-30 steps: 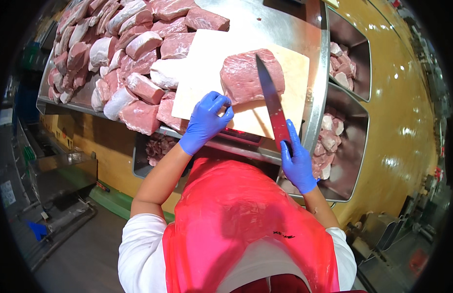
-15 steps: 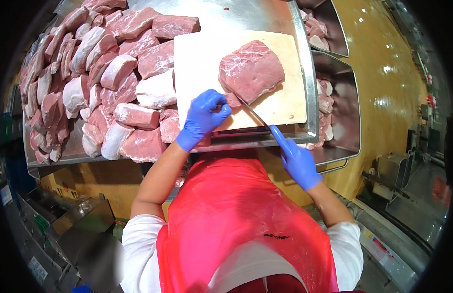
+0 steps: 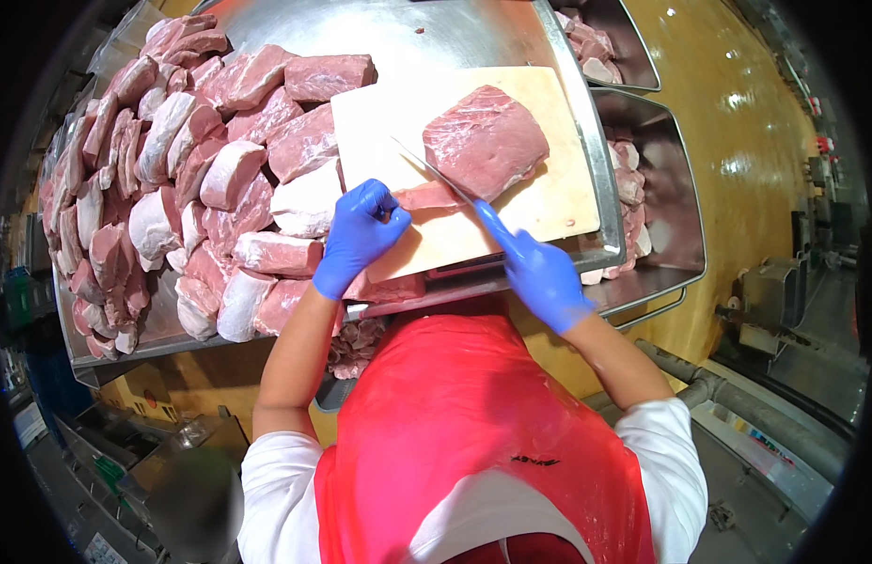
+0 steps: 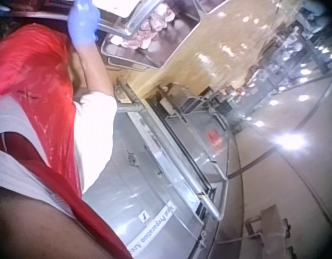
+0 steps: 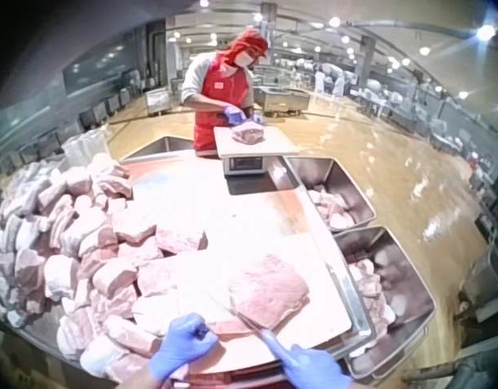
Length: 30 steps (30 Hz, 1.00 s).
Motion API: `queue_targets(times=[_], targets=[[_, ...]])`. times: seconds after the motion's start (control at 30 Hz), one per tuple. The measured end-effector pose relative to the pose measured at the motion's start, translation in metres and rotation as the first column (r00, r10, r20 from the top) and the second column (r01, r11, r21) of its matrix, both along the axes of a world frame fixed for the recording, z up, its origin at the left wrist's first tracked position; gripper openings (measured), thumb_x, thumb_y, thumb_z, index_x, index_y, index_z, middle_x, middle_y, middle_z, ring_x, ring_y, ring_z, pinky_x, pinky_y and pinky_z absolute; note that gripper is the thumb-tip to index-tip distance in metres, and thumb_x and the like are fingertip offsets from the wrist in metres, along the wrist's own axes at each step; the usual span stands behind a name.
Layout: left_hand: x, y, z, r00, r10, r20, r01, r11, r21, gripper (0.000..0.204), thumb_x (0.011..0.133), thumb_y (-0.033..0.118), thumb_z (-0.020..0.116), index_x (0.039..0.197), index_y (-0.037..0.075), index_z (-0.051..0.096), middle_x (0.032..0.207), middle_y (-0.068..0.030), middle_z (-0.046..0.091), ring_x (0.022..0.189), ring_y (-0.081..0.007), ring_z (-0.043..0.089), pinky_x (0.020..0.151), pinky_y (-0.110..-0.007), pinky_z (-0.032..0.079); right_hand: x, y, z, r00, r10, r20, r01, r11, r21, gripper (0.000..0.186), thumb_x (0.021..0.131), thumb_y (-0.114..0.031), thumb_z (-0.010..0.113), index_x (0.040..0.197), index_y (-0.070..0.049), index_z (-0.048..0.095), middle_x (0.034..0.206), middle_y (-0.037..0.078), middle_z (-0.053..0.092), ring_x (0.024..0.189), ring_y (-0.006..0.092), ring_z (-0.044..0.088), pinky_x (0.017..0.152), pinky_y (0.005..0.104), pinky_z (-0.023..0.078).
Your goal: The person cuts large pieces of raw meat into smaller portions using a knife on a cutting board. They trim fat and separate lean meat, placing the cut pieces into metal trays. The person handles the meat with gloved hands and uses a knife for all cutting actions.
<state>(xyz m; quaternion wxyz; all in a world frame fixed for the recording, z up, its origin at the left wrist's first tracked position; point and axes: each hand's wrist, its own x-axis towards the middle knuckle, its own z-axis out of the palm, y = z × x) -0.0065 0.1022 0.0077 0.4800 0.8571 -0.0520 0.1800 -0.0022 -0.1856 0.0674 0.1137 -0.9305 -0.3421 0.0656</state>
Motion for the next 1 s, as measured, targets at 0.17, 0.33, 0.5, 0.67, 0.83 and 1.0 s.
queue_targets(times=[0.17,0.33,0.5,0.67,0.83,1.0], targets=[[0.016,0.041,-0.003,0.987,0.145,-0.076,-0.151,0.986,-0.077,0.023,0.078,0.009,0.072,0.069,0.002,0.053,0.062,-0.0086,0.055,0.052,-0.0153,0.051,0.051,-0.032,0.044,-0.034,-0.074,0.043,0.991,-0.042,-0.128,0.016,0.981,-0.194,0.089,0.083,0.0,0.06,0.16,-0.03,0.029,0.077,0.014,0.059,0.052,0.0335,0.058,0.049,0.0461,0.05],[-0.007,0.041,0.025,0.994,0.061,-0.095,-0.029,0.949,0.313,0.023,0.076,0.016,0.07,0.095,0.006,0.061,0.113,-0.0147,0.06,0.107,-0.0339,0.058,0.09,-0.044,0.047,-0.046,-0.063,0.06,0.982,-0.068,-0.175,0.061,0.997,-0.046,0.083,0.084,-0.002,0.061,0.159,-0.026,0.033,0.089,0.016,0.065,0.062,0.0357,0.062,0.057,0.0478,0.051],[-0.001,-0.003,0.02,0.995,-0.1,-0.019,0.097,0.88,0.465,0.032,0.073,0.02,0.075,0.102,0.01,0.066,0.112,-0.0126,0.06,0.109,-0.0338,0.057,0.093,-0.043,0.045,-0.002,0.056,0.01,0.998,-0.049,0.027,0.044,0.984,0.171,0.081,0.088,-0.004,0.06,0.16,-0.019,0.027,0.098,0.019,0.064,0.066,0.0361,0.065,0.056,0.0458,0.053],[0.009,0.009,0.002,0.998,-0.069,-0.001,0.065,0.937,0.343,0.017,0.069,0.013,0.074,0.08,0.007,0.063,0.086,-0.011,0.059,0.09,-0.0336,0.056,0.081,-0.044,0.047,-0.001,0.032,0.006,0.999,-0.026,-0.021,0.024,0.996,-0.085,0.09,0.083,0.005,0.055,0.161,-0.027,0.025,0.088,0.02,0.061,0.063,0.0364,0.065,0.054,0.0473,0.054],[0.023,0.021,-0.005,0.992,0.121,0.043,-0.129,0.929,0.347,0.028,0.075,0.021,0.072,0.101,0.009,0.069,0.118,-0.0186,0.06,0.115,-0.0399,0.055,0.098,-0.05,0.044,-0.06,-0.08,0.052,0.974,-0.104,-0.203,0.064,0.979,-0.194,0.09,0.083,0.0,0.061,0.161,-0.027,0.025,0.081,0.015,0.057,0.06,0.0368,0.062,0.054,0.0487,0.051],[0.069,0.018,-0.015,0.972,0.235,0.024,-0.214,0.836,0.505,0.039,0.088,0.036,0.068,0.122,0.015,0.068,0.141,-0.024,0.05,0.135,-0.0438,0.041,0.11,-0.055,0.035,-0.052,-0.099,0.049,0.939,-0.174,-0.296,0.229,0.96,0.161,0.075,0.092,-0.008,0.059,0.16,-0.02,0.029,0.084,0.018,0.065,0.062,0.0364,0.064,0.058,0.0449,0.051]])
